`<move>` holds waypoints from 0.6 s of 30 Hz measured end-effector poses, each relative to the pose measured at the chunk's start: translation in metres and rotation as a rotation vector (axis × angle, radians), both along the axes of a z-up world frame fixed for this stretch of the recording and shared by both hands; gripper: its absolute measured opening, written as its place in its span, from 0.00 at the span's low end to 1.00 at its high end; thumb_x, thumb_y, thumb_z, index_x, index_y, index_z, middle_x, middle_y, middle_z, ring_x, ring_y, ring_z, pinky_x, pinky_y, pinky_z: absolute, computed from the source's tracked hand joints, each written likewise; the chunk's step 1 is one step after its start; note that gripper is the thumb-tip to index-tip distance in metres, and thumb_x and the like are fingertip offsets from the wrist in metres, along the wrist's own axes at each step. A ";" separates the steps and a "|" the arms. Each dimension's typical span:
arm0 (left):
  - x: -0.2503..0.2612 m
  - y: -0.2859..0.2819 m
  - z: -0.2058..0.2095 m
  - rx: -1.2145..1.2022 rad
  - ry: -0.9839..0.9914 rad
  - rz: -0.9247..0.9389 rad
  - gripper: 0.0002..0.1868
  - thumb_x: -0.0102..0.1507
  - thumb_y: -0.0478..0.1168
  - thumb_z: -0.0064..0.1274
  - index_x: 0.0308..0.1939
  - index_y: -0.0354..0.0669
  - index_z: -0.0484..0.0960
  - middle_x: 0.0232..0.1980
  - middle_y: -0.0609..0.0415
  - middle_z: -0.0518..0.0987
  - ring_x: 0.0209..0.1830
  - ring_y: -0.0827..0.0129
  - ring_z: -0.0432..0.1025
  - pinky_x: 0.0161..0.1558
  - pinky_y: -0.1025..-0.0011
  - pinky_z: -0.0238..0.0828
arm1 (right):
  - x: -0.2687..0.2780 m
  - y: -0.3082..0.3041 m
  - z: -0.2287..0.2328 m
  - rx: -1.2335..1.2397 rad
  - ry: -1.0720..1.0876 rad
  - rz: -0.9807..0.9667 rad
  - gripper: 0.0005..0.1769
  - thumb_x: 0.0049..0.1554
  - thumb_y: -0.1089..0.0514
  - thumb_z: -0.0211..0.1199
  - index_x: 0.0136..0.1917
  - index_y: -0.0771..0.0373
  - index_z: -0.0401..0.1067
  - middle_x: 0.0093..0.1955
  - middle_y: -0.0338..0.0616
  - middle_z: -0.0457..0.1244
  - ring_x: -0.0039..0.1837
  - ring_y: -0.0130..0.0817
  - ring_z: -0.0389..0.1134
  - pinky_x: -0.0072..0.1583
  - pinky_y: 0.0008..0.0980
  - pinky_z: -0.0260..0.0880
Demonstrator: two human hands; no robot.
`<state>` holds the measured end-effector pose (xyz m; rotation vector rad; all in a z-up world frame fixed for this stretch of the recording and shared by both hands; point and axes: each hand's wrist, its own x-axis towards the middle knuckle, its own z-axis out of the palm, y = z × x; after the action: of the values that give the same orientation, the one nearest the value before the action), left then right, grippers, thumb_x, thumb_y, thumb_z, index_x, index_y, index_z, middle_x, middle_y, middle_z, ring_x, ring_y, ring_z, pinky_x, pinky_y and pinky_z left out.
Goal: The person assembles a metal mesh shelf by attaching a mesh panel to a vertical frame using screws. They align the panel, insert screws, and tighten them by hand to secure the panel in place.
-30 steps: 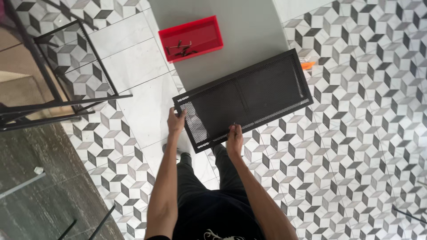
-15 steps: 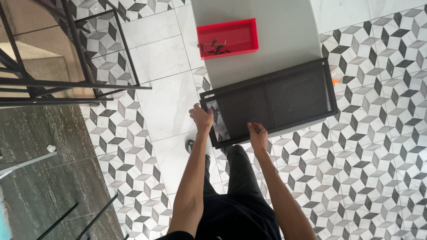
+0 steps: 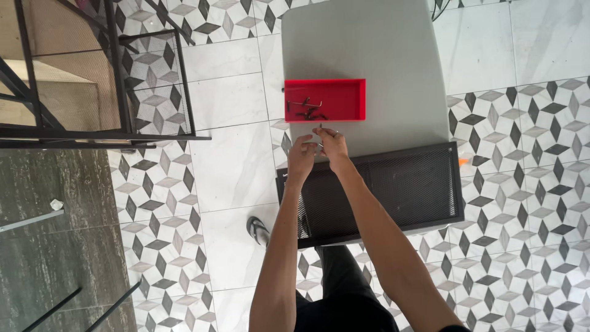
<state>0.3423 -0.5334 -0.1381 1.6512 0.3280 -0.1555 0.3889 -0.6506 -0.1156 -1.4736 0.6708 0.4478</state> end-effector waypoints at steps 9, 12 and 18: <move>0.014 -0.003 -0.037 -0.060 0.131 0.065 0.18 0.68 0.34 0.43 0.62 0.38 0.74 0.47 0.47 0.85 0.38 0.67 0.79 0.41 0.72 0.76 | 0.036 -0.003 -0.010 -0.261 -0.100 0.007 0.18 0.61 0.50 0.57 0.60 0.59 0.75 0.32 0.34 0.61 0.32 0.24 0.62 0.35 0.29 0.66; -0.006 0.001 -0.044 -0.162 0.096 0.126 0.17 0.68 0.33 0.41 0.61 0.37 0.75 0.46 0.49 0.84 0.39 0.70 0.81 0.42 0.74 0.78 | 0.002 -0.002 -0.009 -0.173 -0.145 0.034 0.20 0.65 0.47 0.50 0.59 0.60 0.75 0.31 0.36 0.56 0.32 0.24 0.57 0.34 0.28 0.62; -0.062 0.029 -0.030 -0.288 0.169 0.120 0.13 0.71 0.42 0.50 0.53 0.37 0.81 0.39 0.51 0.83 0.34 0.71 0.77 0.31 0.75 0.69 | -0.087 0.043 0.014 0.131 -0.083 0.020 0.28 0.70 0.39 0.40 0.59 0.62 0.70 0.33 0.31 0.53 0.33 0.20 0.55 0.34 0.25 0.58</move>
<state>0.2805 -0.5045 -0.1686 1.3328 0.5080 -0.2417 0.3016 -0.6076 -0.1020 -1.3686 0.5514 0.4354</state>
